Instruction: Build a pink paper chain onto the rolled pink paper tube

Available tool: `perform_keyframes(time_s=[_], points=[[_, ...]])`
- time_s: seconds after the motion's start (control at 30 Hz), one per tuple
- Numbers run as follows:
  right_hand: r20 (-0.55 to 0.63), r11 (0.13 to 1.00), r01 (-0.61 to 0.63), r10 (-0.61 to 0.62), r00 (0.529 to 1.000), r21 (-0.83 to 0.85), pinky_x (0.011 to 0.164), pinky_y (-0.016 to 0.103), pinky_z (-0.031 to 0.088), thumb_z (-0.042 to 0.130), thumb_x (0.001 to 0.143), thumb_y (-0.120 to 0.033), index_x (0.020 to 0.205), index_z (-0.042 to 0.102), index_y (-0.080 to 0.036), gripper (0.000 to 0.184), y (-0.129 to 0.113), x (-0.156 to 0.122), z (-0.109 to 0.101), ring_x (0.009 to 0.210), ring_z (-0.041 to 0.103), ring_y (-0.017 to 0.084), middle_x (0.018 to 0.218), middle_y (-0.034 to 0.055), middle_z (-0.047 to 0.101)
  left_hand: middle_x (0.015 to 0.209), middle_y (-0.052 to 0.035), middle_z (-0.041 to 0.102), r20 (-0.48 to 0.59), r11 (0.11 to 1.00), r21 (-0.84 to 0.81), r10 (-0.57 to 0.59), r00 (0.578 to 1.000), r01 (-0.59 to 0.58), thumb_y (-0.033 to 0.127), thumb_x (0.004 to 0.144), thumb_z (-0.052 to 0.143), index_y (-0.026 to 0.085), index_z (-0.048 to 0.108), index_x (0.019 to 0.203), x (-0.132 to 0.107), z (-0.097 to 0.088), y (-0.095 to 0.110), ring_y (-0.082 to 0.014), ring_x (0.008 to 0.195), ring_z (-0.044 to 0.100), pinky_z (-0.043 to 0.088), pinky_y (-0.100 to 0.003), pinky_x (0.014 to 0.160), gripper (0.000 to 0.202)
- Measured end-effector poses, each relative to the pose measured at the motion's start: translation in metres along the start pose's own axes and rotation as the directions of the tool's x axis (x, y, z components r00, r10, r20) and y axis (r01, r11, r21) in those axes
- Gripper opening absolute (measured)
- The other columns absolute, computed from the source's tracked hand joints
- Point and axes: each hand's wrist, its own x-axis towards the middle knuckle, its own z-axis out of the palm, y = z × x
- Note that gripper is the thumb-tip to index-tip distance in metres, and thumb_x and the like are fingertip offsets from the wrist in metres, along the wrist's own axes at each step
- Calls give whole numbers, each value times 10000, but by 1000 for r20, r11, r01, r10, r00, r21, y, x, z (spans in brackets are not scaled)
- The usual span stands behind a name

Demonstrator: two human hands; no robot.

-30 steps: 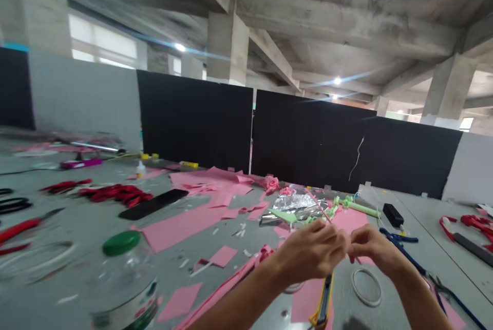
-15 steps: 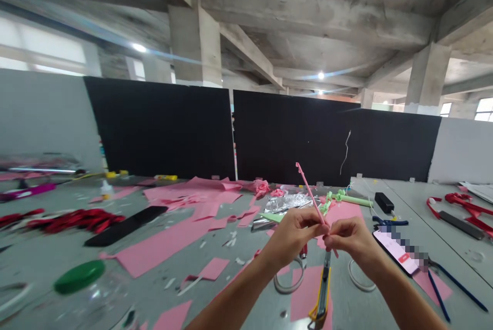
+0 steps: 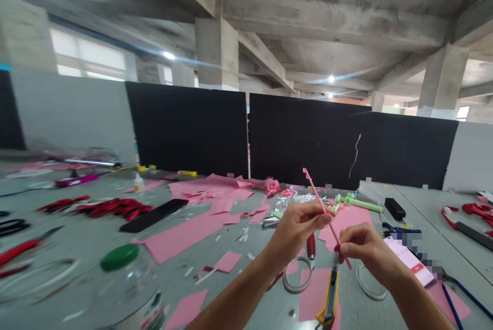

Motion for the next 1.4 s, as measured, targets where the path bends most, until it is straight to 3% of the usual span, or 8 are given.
perform_keyframes(time_s=[0.17,0.33,0.53,0.73,0.93,1.1,1.27,1.4], points=[[112,1000,-24,27,993,-20,585,253,440,941,834,-421,783,854,-178,263,0,-3,-4,614,591,128,679,23,711,769,-54,711,-161,994,33,104,981,-100,431,933,779,209,791,752,-1,-20,15,-160,696,564,463,-292,613,287],[142,999,-33,37,989,-30,574,250,433,930,851,-408,802,859,-189,235,-2,-5,-5,591,562,115,683,18,704,780,-64,720,-232,984,50,178,956,-171,419,908,810,232,763,679,-1,-35,28,-178,720,585,485,-320,618,299],[142,998,-49,54,988,-40,570,251,421,937,841,-401,805,875,-203,210,-6,-7,-7,605,565,118,676,18,686,806,-35,761,-300,973,70,231,926,-220,347,868,848,268,837,803,-1,-37,32,-137,635,559,442,-297,556,103],[154,997,-61,67,986,-47,550,250,422,935,835,-414,796,871,-198,228,-11,-8,-7,585,548,115,667,18,675,752,-25,691,-324,949,118,314,893,-291,301,935,777,242,798,782,-3,-33,36,-144,674,575,444,-307,595,165],[137,992,-82,94,986,-92,548,261,409,946,810,-424,765,859,-202,243,-17,-7,-5,583,541,120,667,22,695,703,-11,650,-221,966,-69,230,948,-250,414,910,827,247,785,775,0,-38,30,-136,625,557,464,-310,596,218],[135,991,-102,114,984,-90,548,272,383,951,787,-432,778,872,-213,233,-16,-7,-6,580,533,124,643,14,697,789,-76,734,-105,977,-127,160,981,-173,580,870,824,231,817,809,3,-45,30,-177,650,628,530,-334,566,354],[118,981,-82,104,988,-178,553,290,386,907,821,-435,738,842,-207,252,-22,-6,-6,578,521,130,657,20,696,763,-54,718,-220,975,-84,185,958,-207,456,904,806,254,822,763,3,-42,29,-157,624,605,528,-343,593,246],[27,914,10,2,1000,-406,606,317,414,827,885,-380,755,824,-210,214,-32,-9,-2,623,554,153,683,26,704,726,-24,692,-332,965,-84,208,920,-248,364,892,804,267,821,750,4,-36,26,-140,611,592,525,-337,628,173]])
